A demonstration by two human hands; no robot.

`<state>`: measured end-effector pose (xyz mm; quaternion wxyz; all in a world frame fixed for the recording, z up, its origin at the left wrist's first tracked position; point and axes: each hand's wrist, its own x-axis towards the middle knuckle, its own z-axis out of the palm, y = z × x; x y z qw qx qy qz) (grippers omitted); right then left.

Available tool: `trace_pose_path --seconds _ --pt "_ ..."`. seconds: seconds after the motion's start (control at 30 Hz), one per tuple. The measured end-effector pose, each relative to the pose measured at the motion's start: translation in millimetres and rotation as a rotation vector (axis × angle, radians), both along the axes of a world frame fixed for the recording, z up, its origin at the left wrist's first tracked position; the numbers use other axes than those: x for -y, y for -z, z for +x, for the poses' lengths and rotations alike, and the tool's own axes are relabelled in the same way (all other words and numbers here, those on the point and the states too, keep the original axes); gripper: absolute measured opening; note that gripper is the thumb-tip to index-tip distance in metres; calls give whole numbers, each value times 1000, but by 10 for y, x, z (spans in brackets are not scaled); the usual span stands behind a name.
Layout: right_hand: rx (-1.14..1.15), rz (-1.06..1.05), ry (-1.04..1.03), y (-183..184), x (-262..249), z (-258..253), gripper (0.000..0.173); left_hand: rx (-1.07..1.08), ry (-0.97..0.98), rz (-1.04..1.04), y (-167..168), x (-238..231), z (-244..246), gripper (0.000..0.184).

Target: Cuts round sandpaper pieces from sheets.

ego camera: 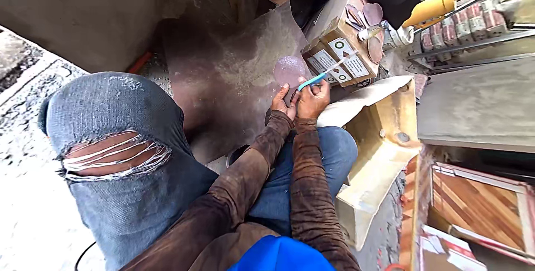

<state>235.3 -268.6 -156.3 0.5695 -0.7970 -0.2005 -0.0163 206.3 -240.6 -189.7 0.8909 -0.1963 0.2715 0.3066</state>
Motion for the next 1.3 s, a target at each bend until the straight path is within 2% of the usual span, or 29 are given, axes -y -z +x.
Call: trace_pose_path --seconds 0.07,0.17,0.27,0.33,0.43,0.73,0.8,0.93,1.0,1.13,1.23,1.3 --pt "8 -43 -67 -228 180 -34 49 37 -42 -134 -123 -85 -25 29" --pt "-12 -177 -198 -581 499 -208 34 30 -27 -203 -259 -140 -39 26" --pt "-63 -353 -471 -658 846 -523 39 13 14 -198 -289 -127 -30 19" --pt "-157 -332 -551 -577 967 -644 43 13 15 -186 -256 -101 4 17" --pt "-230 -268 -509 -493 956 -654 42 -1 15 -163 -248 -97 21 16" --pt "-446 -289 -419 -499 712 -311 48 -66 17 -169 -276 -122 -29 23" --pt "-424 -292 -413 -460 654 -194 49 -96 95 -148 -340 -119 -76 27" --pt "-231 -456 -417 -388 575 -55 45 -121 52 -226 -367 -206 -11 32" --pt "-225 -468 -381 -337 527 -22 47 -134 73 -237 -384 -251 -14 34" --pt "-287 -517 -244 -271 418 -13 54 -167 259 -82 -438 -185 -135 47" --pt "-401 -441 -249 -245 411 -38 58 -174 235 -112 -433 -193 -134 53" --pt "-499 -414 -321 -336 499 -63 62 -203 146 -223 -445 -283 -115 48"
